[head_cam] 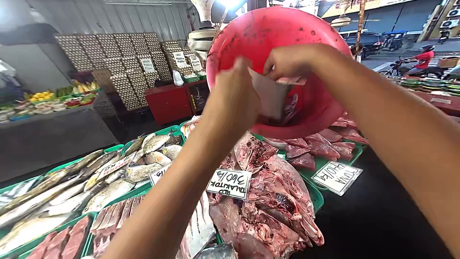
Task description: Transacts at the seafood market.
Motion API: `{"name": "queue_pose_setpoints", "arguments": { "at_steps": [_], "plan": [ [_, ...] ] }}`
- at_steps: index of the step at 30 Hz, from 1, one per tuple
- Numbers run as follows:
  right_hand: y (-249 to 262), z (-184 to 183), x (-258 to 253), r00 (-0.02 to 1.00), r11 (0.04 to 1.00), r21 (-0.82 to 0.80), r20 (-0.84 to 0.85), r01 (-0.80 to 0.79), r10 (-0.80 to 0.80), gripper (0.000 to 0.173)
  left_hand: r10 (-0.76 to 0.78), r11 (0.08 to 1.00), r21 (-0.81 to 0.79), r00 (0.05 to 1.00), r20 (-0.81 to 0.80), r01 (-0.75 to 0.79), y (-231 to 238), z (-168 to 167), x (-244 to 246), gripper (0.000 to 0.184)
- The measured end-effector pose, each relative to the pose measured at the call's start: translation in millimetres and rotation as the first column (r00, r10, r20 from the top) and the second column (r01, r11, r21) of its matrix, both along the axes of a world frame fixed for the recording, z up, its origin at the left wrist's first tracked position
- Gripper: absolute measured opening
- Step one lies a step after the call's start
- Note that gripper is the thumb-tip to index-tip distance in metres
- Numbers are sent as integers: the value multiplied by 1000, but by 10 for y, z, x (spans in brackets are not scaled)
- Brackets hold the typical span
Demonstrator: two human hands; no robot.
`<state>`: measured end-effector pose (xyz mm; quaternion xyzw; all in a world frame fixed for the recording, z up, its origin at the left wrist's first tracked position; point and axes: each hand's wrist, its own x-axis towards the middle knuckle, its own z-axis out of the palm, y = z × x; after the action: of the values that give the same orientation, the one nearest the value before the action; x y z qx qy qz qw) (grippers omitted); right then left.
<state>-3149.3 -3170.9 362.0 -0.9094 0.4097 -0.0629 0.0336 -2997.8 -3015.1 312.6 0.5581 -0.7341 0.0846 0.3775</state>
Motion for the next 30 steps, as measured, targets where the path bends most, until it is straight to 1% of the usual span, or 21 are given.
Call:
{"name": "queue_pose_setpoints", "arguments": {
  "at_steps": [1, 2, 3, 4, 5, 6, 7, 9, 11, 12, 15, 17, 19, 21, 25, 28, 30],
  "plan": [
    [-23, 7, -73, 997, 1000, -3, 75, 9, -9, 22, 64, 998, -1, 998, -7, -64, -116, 151, -26, 46],
    [-32, 14, -142, 991, 1000, 1, 131, 22, -22, 22, 115, 993, -38, 993, 0, -115, -241, 269, -62, 54],
    [-32, 4, -207, 984, 1000, -9, 174, 28, -26, 23, 145, 985, -92, 989, 23, -143, -356, 353, -113, 55],
    [-23, -11, -262, 979, 999, -33, 201, 34, -27, 24, 153, 978, -154, 986, 70, -141, -464, 403, -169, 48],
    [-1, -10, -309, 976, 999, -41, 217, 36, -26, 25, 135, 977, -181, 981, 140, -108, -558, 431, -227, 35],
    [15, -18, -360, 971, 998, -46, 240, 30, -18, 24, 116, 986, -144, 966, 230, -84, -630, 451, -299, 25],
    [27, -32, -410, 965, 998, -49, 261, 25, -11, 24, 105, 993, -86, 945, 309, -82, -689, 458, -382, 20],
    [50, -84, -503, 949, 999, -34, 314, 34, -22, 23, 47, 997, 43, 919, 390, -70, -758, 447, -513, 20],
    [41, -109, -568, 937, 1000, -10, 348, 27, -22, 21, -61, 984, 177, 933, 355, -3, -836, 448, -533, 29],
    [20, -109, -593, 937, 1000, -20, 349, 20, -11, 19, -107, 976, 215, 934, 340, 33, -894, 440, -511, 33],
    [23, -96, -660, 919, 999, -14, 393, -37, 40, 16, -190, 969, 216, 924, 331, 122, -1042, 373, -414, 40],
    [63, -75, -671, 906, 997, 53, 422, -56, 28, 18, -229, 964, 202, 920, 317, 171, -1060, 356, -366, 37],
    [44, -75, -670, 888, 988, 133, 460, -74, 5, 22, -256, 958, 195, 931, 259, 209, -1066, 346, -316, 31],
    [35, -84, -648, 867, 971, 222, 497, -93, -31, 25, -257, 946, 246, 952, 166, 212, -1060, 345, -280, 28],
    [12, -92, -576, 871, 955, 281, 487, -93, -59, 25, -219, 904, 381, 975, 30, 191, -1085, 343, -221, 28],
    [-9, -105, -523, 855, 938, 328, 513, -113, -77, 26, -173, 887, 423, 983, -69, 186, -1080, 333, -177, 24],
    [-20, -103, -492, 844, 925, 352, 531, -140, -74, 23, -138, 881, 427, 974, -178, 203, -1046, 330, -146, 23]
  ]
}}
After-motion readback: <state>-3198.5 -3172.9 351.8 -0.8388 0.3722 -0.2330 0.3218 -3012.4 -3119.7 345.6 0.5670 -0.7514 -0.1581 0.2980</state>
